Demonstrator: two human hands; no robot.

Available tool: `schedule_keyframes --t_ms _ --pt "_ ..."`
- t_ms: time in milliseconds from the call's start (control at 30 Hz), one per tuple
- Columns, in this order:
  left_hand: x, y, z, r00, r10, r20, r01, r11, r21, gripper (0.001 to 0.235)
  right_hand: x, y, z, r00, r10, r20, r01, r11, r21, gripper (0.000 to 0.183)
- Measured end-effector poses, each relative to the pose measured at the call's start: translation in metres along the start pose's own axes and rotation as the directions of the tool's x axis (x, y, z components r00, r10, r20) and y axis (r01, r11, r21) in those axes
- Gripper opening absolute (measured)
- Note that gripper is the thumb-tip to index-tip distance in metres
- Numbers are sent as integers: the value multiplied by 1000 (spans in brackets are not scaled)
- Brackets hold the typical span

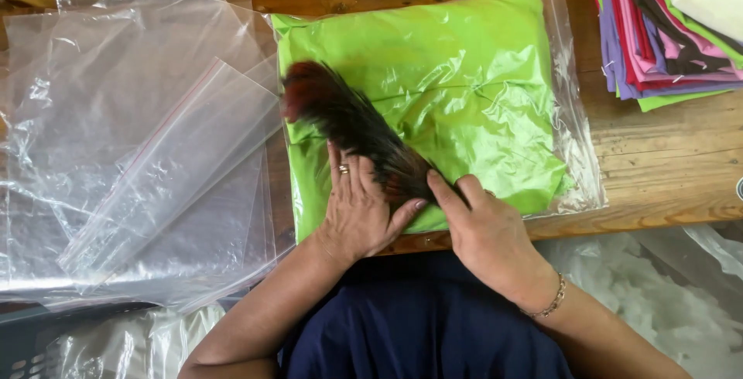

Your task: A person is brushing a green pillow that has been placed inside a clear plastic bag using a feather duster and smoothing the plastic with their hands.

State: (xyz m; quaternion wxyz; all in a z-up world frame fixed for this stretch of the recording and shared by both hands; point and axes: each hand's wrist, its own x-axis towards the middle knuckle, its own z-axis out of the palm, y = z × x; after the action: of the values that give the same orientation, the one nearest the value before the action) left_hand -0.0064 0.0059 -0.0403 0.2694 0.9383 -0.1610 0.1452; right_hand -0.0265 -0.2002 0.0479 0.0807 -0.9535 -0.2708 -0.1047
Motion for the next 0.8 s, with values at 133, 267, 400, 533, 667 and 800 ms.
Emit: schedule_keyframes --t_ms 133,267,400,533,667,800 --pt "13 3 -31 966 40 -256 -109 960 -259 115 15 49 4 981 89 173 -89 996 -8 44" --pt "14 1 -23 946 120 -301 -184 963 -196 118 17 116 15 935 354 11 -347 922 -172 44" --pt "18 -5 -20 919 115 -377 -217 946 -242 118 33 53 4 985 150 -83 -155 987 -51 42" --pt "19 -4 -20 921 112 -373 -211 948 -236 119 27 2 30 994 -100 43 97 994 54 53" --pt "16 -1 -23 931 131 -341 -210 956 -204 114 64 41 28 979 68 194 -77 996 40 54" --pt "19 -1 -22 927 144 -346 -215 961 -177 112 85 68 39 981 187 52 -184 981 -67 46"
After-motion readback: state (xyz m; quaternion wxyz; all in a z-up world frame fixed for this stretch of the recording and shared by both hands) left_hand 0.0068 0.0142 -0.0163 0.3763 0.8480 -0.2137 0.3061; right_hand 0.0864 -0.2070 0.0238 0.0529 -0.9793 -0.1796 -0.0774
